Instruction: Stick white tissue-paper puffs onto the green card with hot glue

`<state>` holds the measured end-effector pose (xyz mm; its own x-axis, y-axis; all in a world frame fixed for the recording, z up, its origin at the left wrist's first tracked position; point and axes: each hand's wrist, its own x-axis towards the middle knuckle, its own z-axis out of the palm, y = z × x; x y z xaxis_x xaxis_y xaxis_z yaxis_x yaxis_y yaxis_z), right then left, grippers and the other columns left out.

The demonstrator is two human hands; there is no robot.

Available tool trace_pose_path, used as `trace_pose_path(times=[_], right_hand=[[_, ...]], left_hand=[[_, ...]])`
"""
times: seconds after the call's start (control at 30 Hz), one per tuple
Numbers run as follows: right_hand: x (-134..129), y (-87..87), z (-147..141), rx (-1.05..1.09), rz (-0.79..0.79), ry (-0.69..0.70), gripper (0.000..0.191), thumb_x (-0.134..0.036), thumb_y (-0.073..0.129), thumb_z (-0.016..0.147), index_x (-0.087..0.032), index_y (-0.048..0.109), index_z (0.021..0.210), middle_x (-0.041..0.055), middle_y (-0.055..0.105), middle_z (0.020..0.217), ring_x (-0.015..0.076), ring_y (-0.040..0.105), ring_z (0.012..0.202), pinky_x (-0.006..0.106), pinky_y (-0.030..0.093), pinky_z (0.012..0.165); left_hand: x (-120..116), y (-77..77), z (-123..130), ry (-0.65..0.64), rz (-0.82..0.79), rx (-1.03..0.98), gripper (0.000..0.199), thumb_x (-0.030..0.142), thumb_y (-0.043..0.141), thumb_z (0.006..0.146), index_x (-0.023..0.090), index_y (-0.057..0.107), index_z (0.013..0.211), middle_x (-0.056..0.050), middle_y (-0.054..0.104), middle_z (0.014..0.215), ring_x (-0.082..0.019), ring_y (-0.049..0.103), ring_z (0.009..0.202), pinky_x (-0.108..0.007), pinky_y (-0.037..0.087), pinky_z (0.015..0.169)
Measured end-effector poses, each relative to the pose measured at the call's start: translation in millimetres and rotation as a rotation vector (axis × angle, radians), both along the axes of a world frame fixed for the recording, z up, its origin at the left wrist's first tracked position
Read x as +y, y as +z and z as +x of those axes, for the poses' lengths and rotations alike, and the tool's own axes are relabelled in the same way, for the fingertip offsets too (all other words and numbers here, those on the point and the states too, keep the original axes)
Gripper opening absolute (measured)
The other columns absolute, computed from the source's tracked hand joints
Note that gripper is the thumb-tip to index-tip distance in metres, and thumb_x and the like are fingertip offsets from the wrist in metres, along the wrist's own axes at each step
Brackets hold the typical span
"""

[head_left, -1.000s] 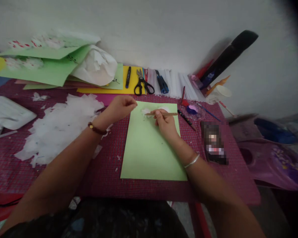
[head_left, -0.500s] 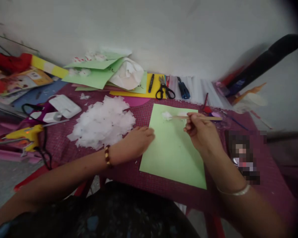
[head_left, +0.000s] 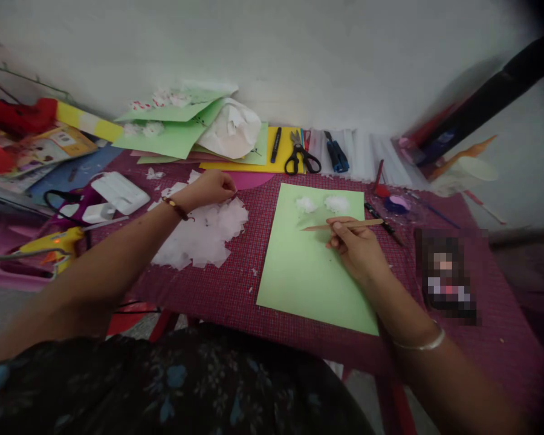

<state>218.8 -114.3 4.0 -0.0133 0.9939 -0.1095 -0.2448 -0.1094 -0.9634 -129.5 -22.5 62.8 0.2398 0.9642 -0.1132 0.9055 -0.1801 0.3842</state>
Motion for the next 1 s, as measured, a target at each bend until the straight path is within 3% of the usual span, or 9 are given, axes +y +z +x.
trace_pose_path(times=[0.17,0.27,0.4,0.47,0.57,0.67,0.8,1.0], right_hand=[[-5.3,4.0,0.1,-0.044,0.061,-0.027,0.016,-0.036,0.073,0.08,-0.023,0.072,0.09,-0.0048,0.057,0.061,0.0093,0.048,0.046,0.026,0.046,0.047],[-14.6,8.2,1.3,-0.292,0.288,0.012,0.013,-0.033,0.059,0.094,-0.024,0.068,0.096,-0.0013,0.065,0.066,0.0138,0.059,0.056,0.029,0.05,0.056],[-26.0,10.0,-1.2,-0.832,0.714,0.361,0.022,-0.024,0.047,0.099,-0.022,0.069,0.103,0.0073,0.075,0.09,0.0217,0.067,0.082,0.038,0.054,0.077],[-29.2,9.7,-5.3,-1.044,0.834,0.517,0.026,-0.02,0.045,0.099,-0.019,0.069,0.107,0.0107,0.076,0.095,0.0247,0.066,0.085,0.042,0.053,0.081],[-32.0,11.1,-12.0,-1.213,0.864,0.594,0.027,-0.015,0.043,0.098,-0.017,0.068,0.109,0.0133,0.075,0.1,0.0273,0.065,0.088,0.044,0.052,0.084],[-34.2,14.9,-15.2,-1.28,0.832,0.607,0.025,-0.015,0.043,0.097,-0.019,0.068,0.101,0.0126,0.074,0.099,0.0277,0.062,0.088,0.043,0.051,0.081],[-37.7,17.3,-13.5,-1.279,0.811,0.587,0.022,-0.015,0.045,0.096,-0.02,0.066,0.094,0.0101,0.07,0.091,0.0258,0.06,0.085,0.039,0.049,0.077],[-39.6,14.7,-8.5,-1.168,0.776,0.522,0.025,-0.014,0.04,0.098,-0.02,0.064,0.102,0.0105,0.07,0.096,0.0239,0.064,0.087,0.035,0.049,0.076]], left_hand=[[6.7,-11.5,7.1,-0.026,-0.058,0.067,0.015,0.031,0.068,0.07,0.017,0.066,0.067,-0.001,0.061,0.06,-0.016,0.053,0.059,-0.029,0.04,0.06],[5.8,-8.2,7.5,-0.012,-0.053,0.069,0.014,0.03,0.068,0.07,0.016,0.066,0.07,-0.002,0.063,0.063,-0.016,0.054,0.061,-0.028,0.04,0.06],[-7.0,7.0,5.0,-0.016,0.01,0.043,0.021,0.029,0.057,0.079,0.013,0.069,0.087,-0.006,0.069,0.081,-0.017,0.059,0.073,-0.028,0.042,0.065],[-20.4,11.6,7.0,-0.059,0.014,0.035,0.023,0.03,0.054,0.082,0.013,0.069,0.087,-0.007,0.07,0.084,-0.017,0.06,0.075,-0.028,0.043,0.069],[-45.0,7.8,14.7,-0.179,0.019,0.07,0.027,0.033,0.056,0.082,0.015,0.069,0.096,-0.008,0.072,0.092,-0.018,0.062,0.08,-0.029,0.045,0.075],[-63.2,-4.9,22.2,-0.237,0.121,0.176,0.041,0.039,0.059,0.083,0.013,0.066,0.114,-0.013,0.071,0.106,-0.025,0.064,0.091,-0.033,0.046,0.079],[-67.2,-16.5,25.8,-0.13,0.18,0.197,0.039,0.04,0.059,0.085,0.016,0.065,0.114,-0.013,0.071,0.102,-0.025,0.064,0.087,-0.033,0.045,0.073],[-62.4,-10.2,27.1,-0.09,0.14,0.171,0.022,0.028,0.052,0.088,0.016,0.069,0.095,-0.008,0.072,0.088,-0.02,0.06,0.074,-0.03,0.04,0.067]])
